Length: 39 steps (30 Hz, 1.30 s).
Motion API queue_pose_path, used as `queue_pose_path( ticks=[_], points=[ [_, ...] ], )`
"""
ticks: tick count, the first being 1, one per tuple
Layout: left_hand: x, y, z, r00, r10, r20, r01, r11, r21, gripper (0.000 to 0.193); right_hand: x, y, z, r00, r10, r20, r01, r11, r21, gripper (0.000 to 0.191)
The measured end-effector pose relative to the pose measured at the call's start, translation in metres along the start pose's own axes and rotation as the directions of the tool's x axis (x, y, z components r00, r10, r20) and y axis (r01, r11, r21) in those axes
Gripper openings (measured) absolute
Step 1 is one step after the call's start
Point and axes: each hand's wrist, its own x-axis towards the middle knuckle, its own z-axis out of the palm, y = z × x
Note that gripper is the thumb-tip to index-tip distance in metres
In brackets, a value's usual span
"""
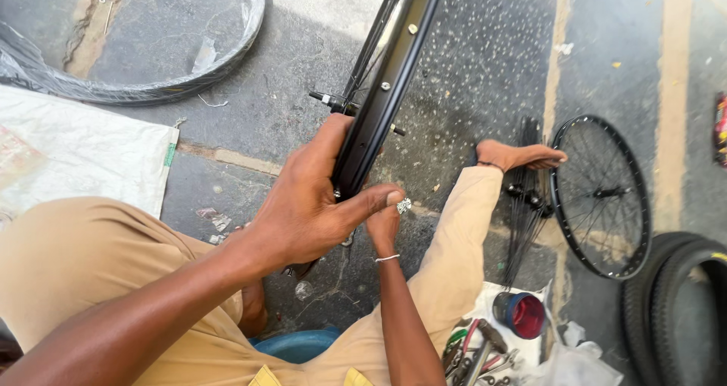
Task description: The person sits on the ground and laces a bicycle wheel by hand, inserting spokes into the rim and hub. They rotate the wheel to access different sections and continue threading the spokes through the rim holes.
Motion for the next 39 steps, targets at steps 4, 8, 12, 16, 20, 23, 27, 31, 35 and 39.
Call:
queue_pose_path(
  ticks=[4,8,12,16,20,23,27,31,35,39],
  points=[
    [-0.003,-0.004,0.0,0.993,0.116,0.0,-0.116,0.992,-0.059,0.049,0.024,-0.104,-0.104,0.971,-0.031,0.238,-0.189,0.516,0.835,0.02],
    [-0.007,-0.008,-0.001,0.988,0.15,-0.023,-0.152,0.984,-0.091,0.054,-0.017,-0.222,-0.233,0.869,-0.488,0.081,0.169,0.448,0.878,0.012],
    [-0.008,-0.006,-0.004,0.998,0.063,0.029,-0.06,0.993,-0.104,0.054,-0.076,-0.318,-0.276,0.795,-0.577,0.187,0.432,0.755,0.494,0.023],
    [-0.008,-0.008,-0.006,0.991,0.13,0.007,-0.128,0.985,-0.117,0.053,-0.081,-0.361,-0.265,0.696,-0.642,0.322,0.6,0.766,0.231,0.035],
    [-0.008,-0.016,-0.006,0.982,0.188,-0.008,-0.186,0.967,-0.176,0.052,-0.071,-0.362,-0.258,0.669,-0.653,0.356,0.647,0.747,0.156,0.038],
    [-0.008,-0.02,-0.005,0.983,0.186,-0.004,-0.184,0.97,-0.159,0.052,-0.071,-0.361,-0.258,0.644,-0.671,0.367,0.694,0.714,0.09,0.039],
    [-0.007,-0.022,-0.004,0.965,0.259,-0.048,-0.263,0.951,-0.163,0.053,-0.079,-0.367,-0.254,0.71,-0.607,0.358,0.66,0.75,-0.038,0.034],
    [-0.007,-0.022,-0.003,0.978,0.208,-0.032,-0.211,0.963,-0.166,0.046,-0.092,-0.367,-0.251,0.548,-0.785,0.288,0.83,0.468,-0.303,0.017],
    [-0.007,-0.023,-0.003,0.963,0.261,-0.062,-0.268,0.946,-0.182,0.043,-0.098,-0.363,-0.251,0.5,-0.813,0.299,0.82,0.333,-0.467,0.01],
    [-0.007,-0.021,-0.003,0.968,0.242,-0.066,-0.25,0.953,-0.173,0.04,-0.1,-0.361,-0.251,0.576,-0.772,0.267,0.804,0.477,-0.356,0.011]
  ],
)
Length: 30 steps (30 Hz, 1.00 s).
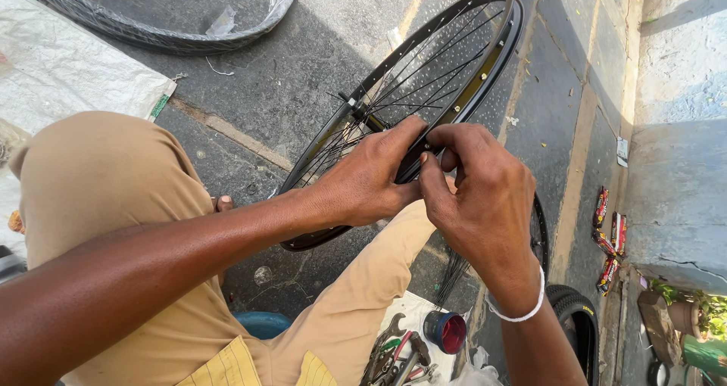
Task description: The person sits on the ground and laces a bicycle wheel by hand, inserting spokes into the rim and hub. They rotate the wheel to access different sections and continue threading the spokes through the rim holes.
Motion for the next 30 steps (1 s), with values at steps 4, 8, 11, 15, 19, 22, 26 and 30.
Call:
queue_pose_path(
  ticks=[4,8,11,15,19,22,26,30],
  points=[
    [0.001,0.003,0.001,1.0,0.01,0.009,-0.01,1.0,-0.022,0.038,0.0,-0.002,0.001,0.992,-0.112,-0.051,0.105,0.987,-0.124,0.008],
    [0.001,0.002,0.001,0.998,-0.054,0.033,0.053,0.998,0.023,0.039,-0.003,0.009,0.0,0.999,-0.048,-0.012,0.047,0.997,-0.067,0.01],
    [0.0,0.0,0.001,0.998,-0.043,0.037,0.041,0.998,0.044,0.039,-0.007,0.024,0.007,0.999,-0.02,0.037,0.021,0.999,-0.036,0.009],
    [0.003,-0.002,-0.004,0.981,-0.192,0.007,0.19,0.978,0.085,0.028,-0.019,0.04,0.035,0.944,0.12,-0.307,0.008,0.923,0.385,0.022],
    [0.004,0.001,-0.018,0.993,-0.031,-0.112,0.062,0.959,0.278,0.03,-0.021,0.037,0.099,0.869,0.492,0.043,-0.188,0.249,0.95,0.019],
    [0.001,0.005,-0.027,0.982,0.149,-0.118,-0.102,0.937,0.333,0.042,-0.021,0.041,0.142,0.966,0.223,0.131,-0.075,-0.243,0.967,0.03],
    [-0.003,0.014,-0.03,0.997,-0.06,-0.051,0.061,0.998,0.012,0.041,-0.022,0.049,0.159,0.996,0.087,-0.029,0.065,-0.447,0.892,0.026],
    [-0.001,0.018,-0.037,0.979,-0.196,-0.055,0.183,0.966,-0.184,0.045,-0.014,0.042,0.159,0.995,0.061,-0.076,0.095,-0.44,0.893,0.031]
  ],
)
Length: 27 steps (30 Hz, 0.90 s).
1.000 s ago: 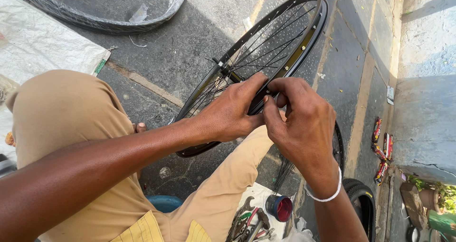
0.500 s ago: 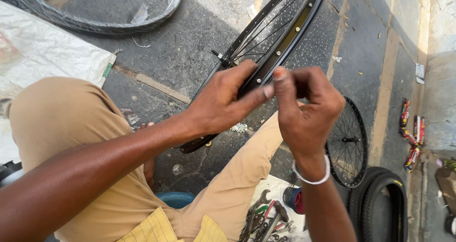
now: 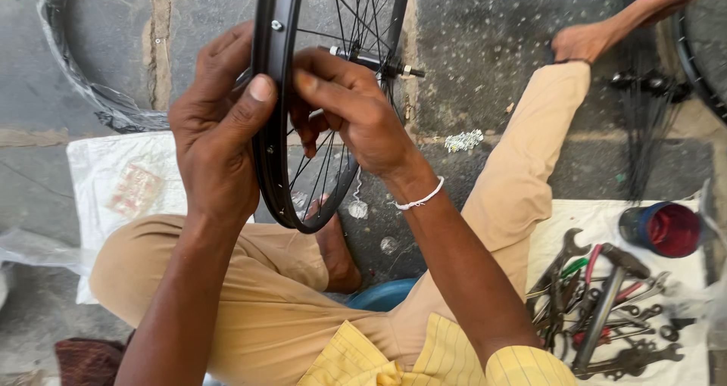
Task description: The person sits on the ground and laces a bicycle wheel by hand, inserting spokes into the rim and hub. They rotate the wheel to access different sections and continue threading the spokes through the rim holes.
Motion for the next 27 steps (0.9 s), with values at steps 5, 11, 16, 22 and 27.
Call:
queue_pose_path(
  ticks=[5,11,16,22,27],
  points=[
    [-0.009,-0.004,-0.014,1.0,0.026,0.013,-0.027,0.996,0.081,0.037,0.003,0.015,0.009,1.0,0.005,-0.011,-0.007,0.987,-0.161,0.029],
    [-0.011,-0.004,-0.02,1.0,0.002,0.018,-0.003,0.999,0.044,0.036,0.001,0.028,0.01,0.998,-0.055,0.037,0.059,0.989,-0.137,0.028],
    [-0.008,0.0,-0.014,1.0,0.0,-0.017,0.001,0.997,0.078,0.039,-0.001,0.032,0.009,1.0,0.008,-0.004,-0.009,0.979,-0.206,0.03],
    [-0.01,-0.003,-0.017,0.999,0.018,0.027,-0.02,0.996,0.086,0.037,-0.006,0.027,0.005,0.992,-0.111,0.06,0.114,0.992,-0.045,0.018],
    [-0.01,-0.007,-0.025,0.999,0.035,0.034,-0.038,0.995,0.097,0.036,-0.007,0.026,0.01,1.0,0.0,0.004,0.001,0.999,-0.048,0.029]
  ],
)
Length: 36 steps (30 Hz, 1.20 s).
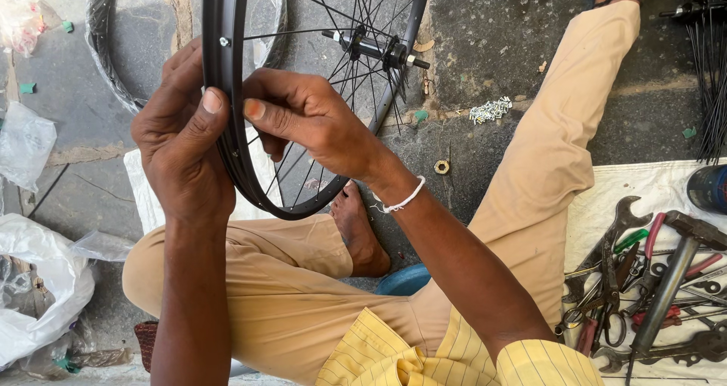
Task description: The person sits on the ground and laces a bicycle wheel by hand, inserting spokes into the rim and hub. They rotate the wheel to access different sections and continue threading the spokes through the rim holes.
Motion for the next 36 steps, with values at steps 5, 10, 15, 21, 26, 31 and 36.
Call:
queue_pose_path(
  ticks=[5,10,15,21,26,31,36],
  points=[
    [-0.001,-0.002,0.0,1.0,0.005,0.005,-0.005,1.0,0.002,0.036,0.003,-0.006,0.005,0.999,-0.045,-0.005,0.045,0.997,-0.063,0.032],
    [-0.001,0.003,0.003,1.0,-0.01,-0.011,0.01,1.0,0.012,0.036,0.002,-0.02,0.002,1.0,0.021,-0.002,-0.02,0.965,0.26,0.026],
    [0.002,0.006,0.008,0.999,-0.04,-0.036,0.04,0.999,-0.016,0.039,-0.002,-0.009,-0.001,0.998,-0.049,0.025,0.046,0.991,0.124,0.023],
    [0.0,0.007,0.008,1.0,-0.007,0.001,0.007,1.0,0.03,0.036,-0.001,0.014,-0.001,0.999,-0.039,0.005,0.039,0.998,-0.052,0.034],
    [-0.001,0.003,0.006,1.0,-0.002,0.015,0.002,1.0,-0.007,0.036,-0.005,0.01,-0.001,0.994,-0.109,0.015,0.11,0.993,-0.043,0.03],
    [-0.002,0.004,0.006,1.0,0.001,0.005,-0.001,1.0,0.025,0.035,-0.003,0.0,0.001,0.999,-0.003,-0.04,0.008,0.993,0.118,0.033],
    [-0.002,0.003,0.007,1.0,-0.014,0.013,0.015,0.999,-0.033,0.035,0.0,-0.012,0.0,0.999,0.024,0.027,-0.027,0.993,0.113,0.031]
  ],
)
